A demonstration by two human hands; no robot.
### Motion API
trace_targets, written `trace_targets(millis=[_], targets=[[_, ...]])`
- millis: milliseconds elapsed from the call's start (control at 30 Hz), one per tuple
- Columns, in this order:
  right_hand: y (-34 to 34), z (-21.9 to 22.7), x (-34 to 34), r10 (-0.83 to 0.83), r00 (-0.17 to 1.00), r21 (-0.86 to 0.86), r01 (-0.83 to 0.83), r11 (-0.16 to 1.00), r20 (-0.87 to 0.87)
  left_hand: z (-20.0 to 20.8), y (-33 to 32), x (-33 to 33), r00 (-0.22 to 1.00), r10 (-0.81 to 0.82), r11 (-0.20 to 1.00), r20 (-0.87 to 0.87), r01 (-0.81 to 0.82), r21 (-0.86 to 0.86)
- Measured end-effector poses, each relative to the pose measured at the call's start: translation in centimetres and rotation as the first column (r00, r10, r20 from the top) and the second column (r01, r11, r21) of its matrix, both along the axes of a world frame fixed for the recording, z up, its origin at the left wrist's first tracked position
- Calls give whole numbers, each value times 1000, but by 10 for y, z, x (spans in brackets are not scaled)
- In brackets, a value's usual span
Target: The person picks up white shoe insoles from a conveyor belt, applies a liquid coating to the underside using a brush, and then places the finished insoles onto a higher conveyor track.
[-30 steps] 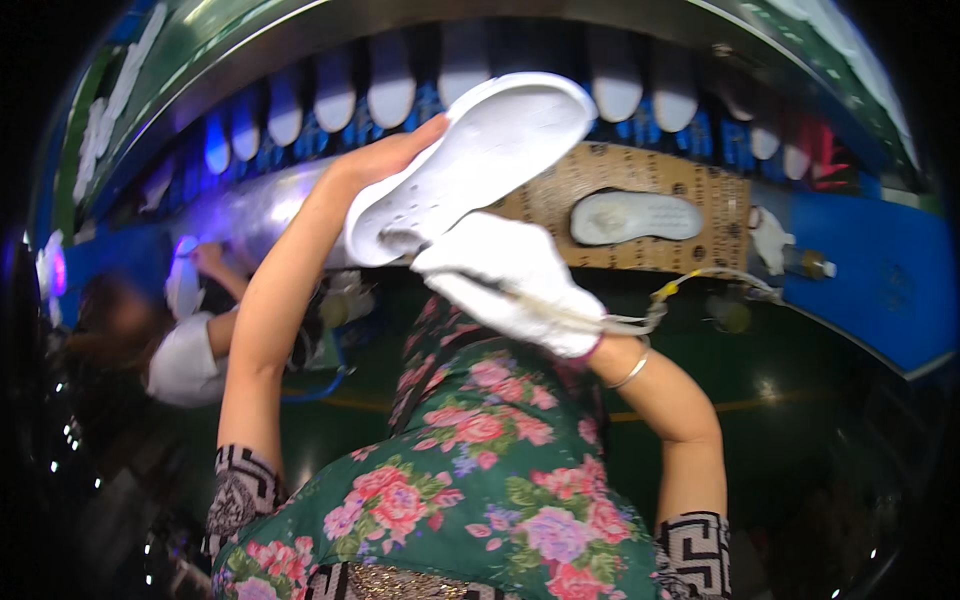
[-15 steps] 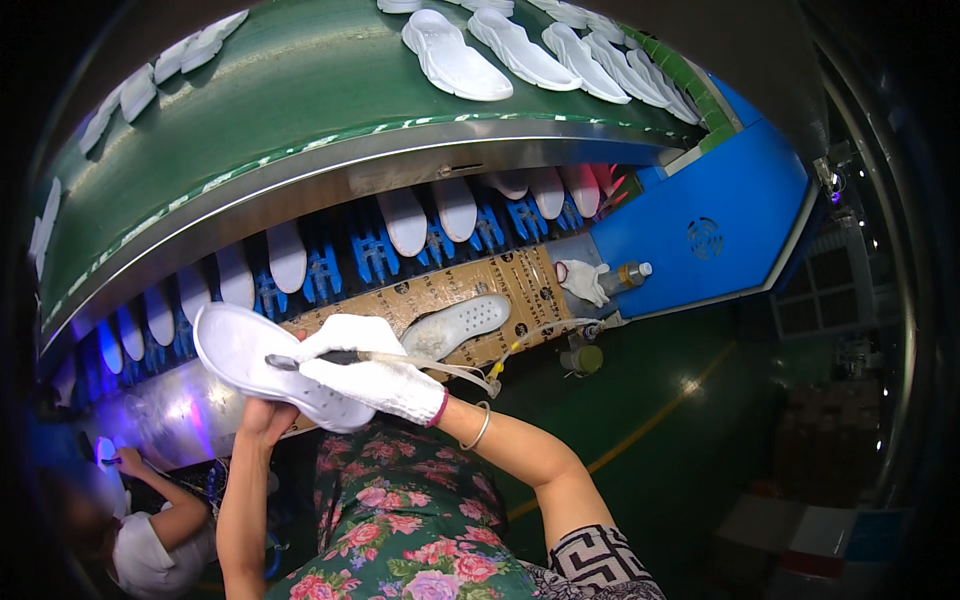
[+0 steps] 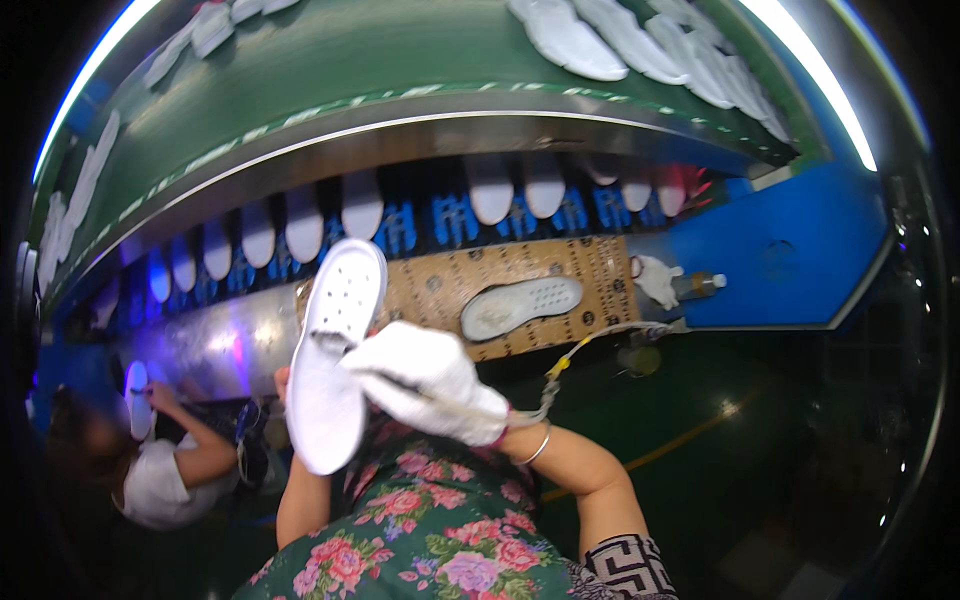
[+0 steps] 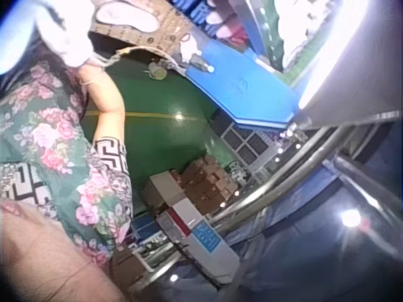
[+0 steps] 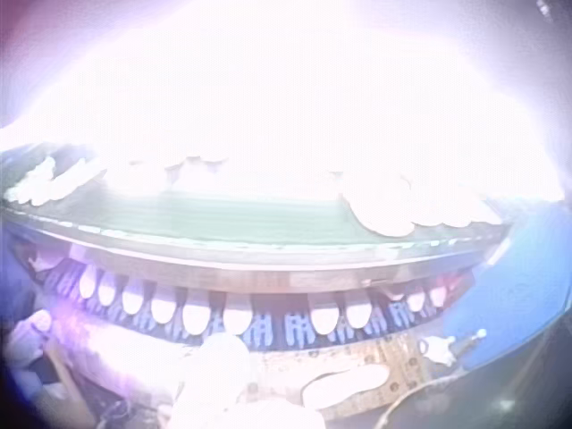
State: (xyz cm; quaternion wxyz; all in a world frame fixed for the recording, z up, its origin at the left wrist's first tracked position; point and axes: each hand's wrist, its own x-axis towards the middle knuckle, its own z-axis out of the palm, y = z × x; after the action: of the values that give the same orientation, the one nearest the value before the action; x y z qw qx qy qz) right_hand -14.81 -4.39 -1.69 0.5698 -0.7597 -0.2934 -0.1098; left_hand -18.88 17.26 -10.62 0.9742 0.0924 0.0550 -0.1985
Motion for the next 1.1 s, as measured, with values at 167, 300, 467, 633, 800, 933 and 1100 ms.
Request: trace_targets(millis=[167, 300, 467, 633, 800, 933, 1100], targets=[[-1, 6, 2, -123, 983, 22, 127, 992, -135, 10, -47, 20, 997, 67, 994, 29, -69, 88], [5, 8, 4, -130, 991, 18, 131, 991, -31, -6, -49, 12, 994, 106, 993, -35, -108, -50], [13, 17, 17, -162, 971, -39, 171, 985, 176, -8, -60, 10, 996, 80, 997, -37, -81, -4], [17, 8, 17, -180, 953, -133, 217, 967, 246, -9, -73, 5, 993, 26, 964, -115, 5, 266], [28, 9, 9, -153, 978, -24, 158, 987, 142, -55, -66, 3, 987, -35, 995, -155, 49, 90], [21, 5, 11, -216, 971, 146, 229, 962, -102, -13, -68, 18, 995, 87, 957, -38, -73, 281], [33, 3, 8, -170, 981, 37, 168, 985, 92, -19, -59, 33, 1000, -19, 938, 19, 11, 346]])
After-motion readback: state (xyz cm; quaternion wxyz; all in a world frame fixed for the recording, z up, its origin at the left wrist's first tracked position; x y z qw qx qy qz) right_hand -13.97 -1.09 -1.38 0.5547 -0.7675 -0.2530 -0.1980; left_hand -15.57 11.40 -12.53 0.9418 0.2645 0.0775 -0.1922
